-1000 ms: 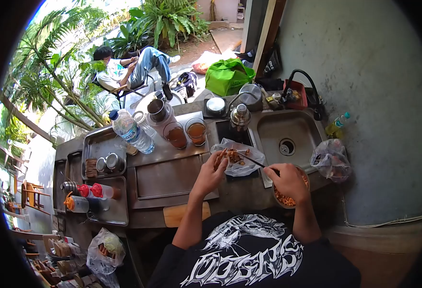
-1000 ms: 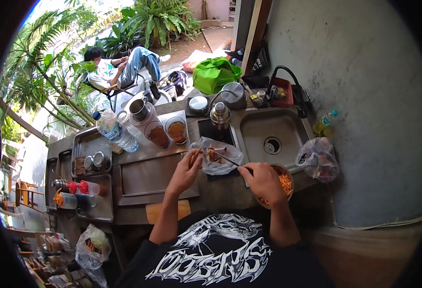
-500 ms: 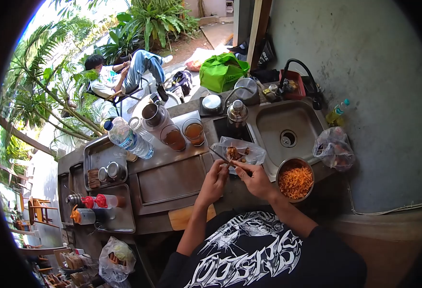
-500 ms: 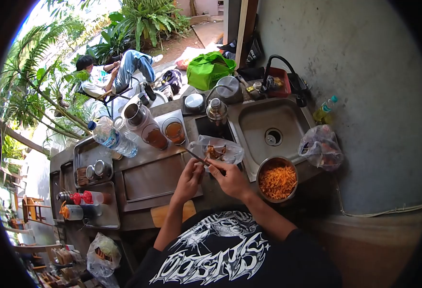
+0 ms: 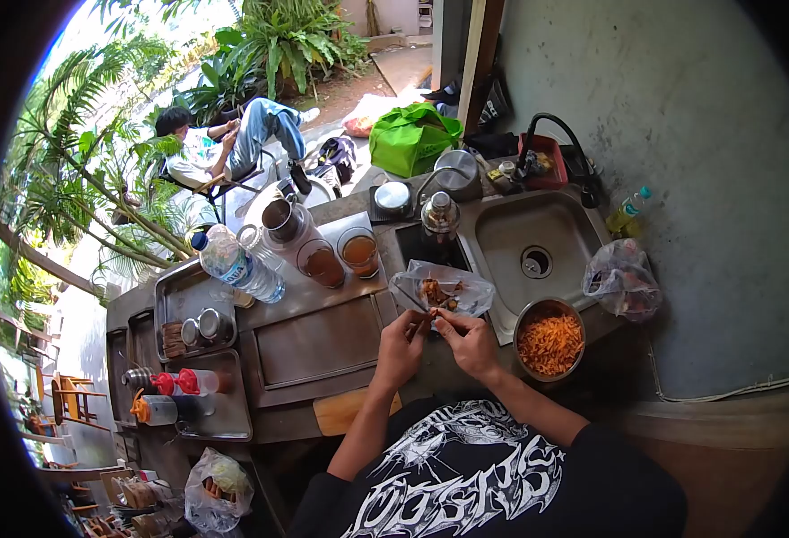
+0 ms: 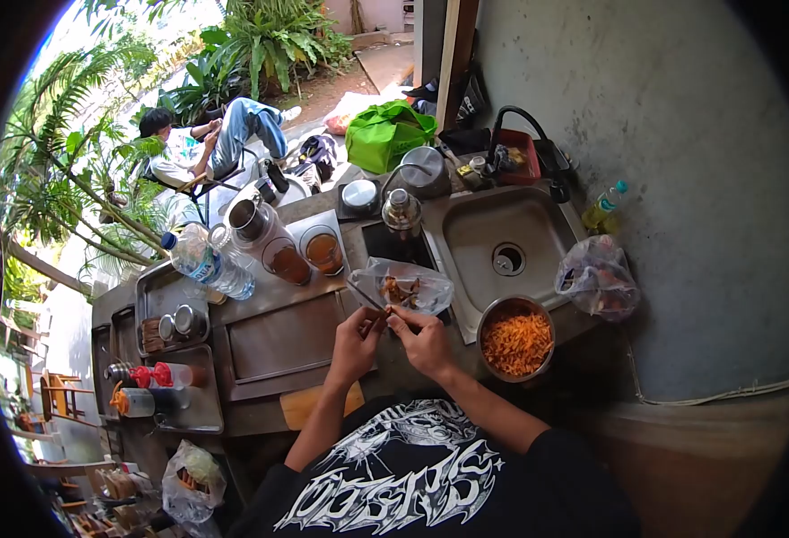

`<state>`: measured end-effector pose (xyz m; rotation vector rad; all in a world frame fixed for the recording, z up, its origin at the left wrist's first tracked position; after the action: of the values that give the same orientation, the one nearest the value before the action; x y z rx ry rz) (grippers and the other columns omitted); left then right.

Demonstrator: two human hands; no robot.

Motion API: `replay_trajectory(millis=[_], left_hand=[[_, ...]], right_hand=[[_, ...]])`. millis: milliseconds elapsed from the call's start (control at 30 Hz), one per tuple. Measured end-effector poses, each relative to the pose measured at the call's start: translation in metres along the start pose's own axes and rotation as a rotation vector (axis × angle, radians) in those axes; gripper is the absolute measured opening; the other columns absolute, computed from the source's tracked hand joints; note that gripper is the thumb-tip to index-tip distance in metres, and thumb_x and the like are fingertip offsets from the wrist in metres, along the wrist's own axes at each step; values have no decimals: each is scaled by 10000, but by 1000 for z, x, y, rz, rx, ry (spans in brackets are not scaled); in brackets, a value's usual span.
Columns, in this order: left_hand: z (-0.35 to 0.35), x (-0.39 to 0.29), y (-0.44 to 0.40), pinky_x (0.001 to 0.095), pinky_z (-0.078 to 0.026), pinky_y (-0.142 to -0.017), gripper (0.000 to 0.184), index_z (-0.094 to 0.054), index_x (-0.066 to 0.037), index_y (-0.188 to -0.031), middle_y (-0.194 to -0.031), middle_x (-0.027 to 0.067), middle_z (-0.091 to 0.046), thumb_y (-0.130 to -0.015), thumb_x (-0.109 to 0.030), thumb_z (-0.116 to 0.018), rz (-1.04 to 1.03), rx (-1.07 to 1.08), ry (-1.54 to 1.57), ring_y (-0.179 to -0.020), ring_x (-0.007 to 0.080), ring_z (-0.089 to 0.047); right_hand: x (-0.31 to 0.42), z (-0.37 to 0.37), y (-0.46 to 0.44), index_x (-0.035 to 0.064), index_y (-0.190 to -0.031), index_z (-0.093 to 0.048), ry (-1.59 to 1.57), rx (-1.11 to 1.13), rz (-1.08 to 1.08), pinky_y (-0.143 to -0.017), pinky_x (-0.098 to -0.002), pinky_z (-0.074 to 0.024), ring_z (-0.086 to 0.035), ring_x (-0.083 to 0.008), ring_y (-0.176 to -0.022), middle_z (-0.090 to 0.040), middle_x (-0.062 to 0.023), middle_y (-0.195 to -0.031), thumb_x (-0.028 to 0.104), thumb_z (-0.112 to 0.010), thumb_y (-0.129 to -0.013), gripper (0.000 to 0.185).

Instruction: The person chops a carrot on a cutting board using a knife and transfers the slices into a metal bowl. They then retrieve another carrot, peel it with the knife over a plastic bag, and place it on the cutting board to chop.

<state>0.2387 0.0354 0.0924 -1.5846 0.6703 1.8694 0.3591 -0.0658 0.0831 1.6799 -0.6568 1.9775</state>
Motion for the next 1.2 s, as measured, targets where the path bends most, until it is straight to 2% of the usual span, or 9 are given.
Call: replay_trajectory(millis=[133, 267, 567, 633, 767, 900, 967, 1100, 1200], left_hand=[[4, 16, -6, 371, -549, -737, 97, -678, 21, -993, -874, 175, -701, -915, -37, -686, -122, -106, -137, -775, 279, -699], [12, 1, -6, 387, -541, -711, 100, -687, 11, -969, -850, 189, -685, -877, -25, -695, -215, -167, -285, -751, 348, -680], [14, 16, -3, 292, -467, -665, 182, -650, 44, -1009, -772, 75, -627, -1036, -101, -545, 10, -40, 33, -728, 112, -573], [10, 20, -1, 229, -360, -593, 240, -657, 0, -1074, -747, -26, -528, -1078, -167, -485, 11, -53, 259, -668, 53, -437], [17, 23, -7, 198, -328, -580, 219, -645, -16, -1133, -801, -41, -528, -1079, -160, -488, 82, -100, 418, -656, 30, -400], [20, 20, -9, 178, -314, -559, 235, -621, -15, -1198, -853, -23, -547, -1089, -157, -468, 134, -155, 651, -628, 28, -396], [20, 29, -9, 173, -305, -548, 244, -608, -15, -1227, -863, -20, -552, -1092, -156, -462, 111, -162, 682, -619, 26, -394], [17, 28, -9, 206, -441, -708, 197, -579, -28, -1223, -932, 14, -579, -1085, -137, -489, 95, -247, 743, -751, 61, -523], [15, 30, -9, 238, -495, -829, 162, -574, -38, -1206, -1020, 31, -607, -1072, -117, -531, 54, -294, 768, -887, 83, -587]], right_hand=[[20, -5, 3, 55, -1226, -720, 367, -105, 189, -681, -433, -532, -726, -343, -848, -744, -180, -996, 271, -712, -952, 349], [42, -11, 2, 89, -1195, -747, 524, -102, 120, -744, -385, -552, -721, -339, -886, -751, -154, -991, 271, -714, -946, 310], [37, -11, -11, 130, -1169, -754, 644, -77, 323, -665, -435, -530, -691, -340, -775, -708, -116, -834, 270, -698, -948, 267], [30, 3, -25, 94, -1161, -750, 513, -190, 290, -693, -423, -542, -710, -351, -852, -739, -140, -927, 263, -691, -955, 274], [13, 25, -38, 46, -1160, -736, 505, -70, 140, -777, -437, -550, -707, -398, -938, -734, -202, -1013, 291, -684, -963, 318], [22, 30, -36, 37, -1162, -721, 473, 55, 49, -811, -441, -549, -707, -403, -955, -731, -229, -1008, 302, -680, -964, 335], [26, 30, -32, 6, -1215, -678, 493, 58, -4, -678, -359, -506, -695, -258, -706, -710, -162, -775, 260, -693, -969, 354], [31, 32, -27, 20, -1197, -642, 439, 124, -148, -688, -418, -523, -706, -325, -762, -706, -186, -811, 295, -699, -954, 371], [15, 28, -20, 6, -1169, -641, 364, 139, -114, -593, -356, -470, -620, -197, -622, -655, -92, -729, 293, -669, -990, 339]])
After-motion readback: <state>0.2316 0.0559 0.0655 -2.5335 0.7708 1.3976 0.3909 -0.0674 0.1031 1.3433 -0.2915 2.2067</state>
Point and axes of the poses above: each hand's wrist, its own y-axis away from the middle knuckle, its own z-axis out of the back of the hand, x = y × z, the point moved 2 cm from there along -y, towards the middle knuckle
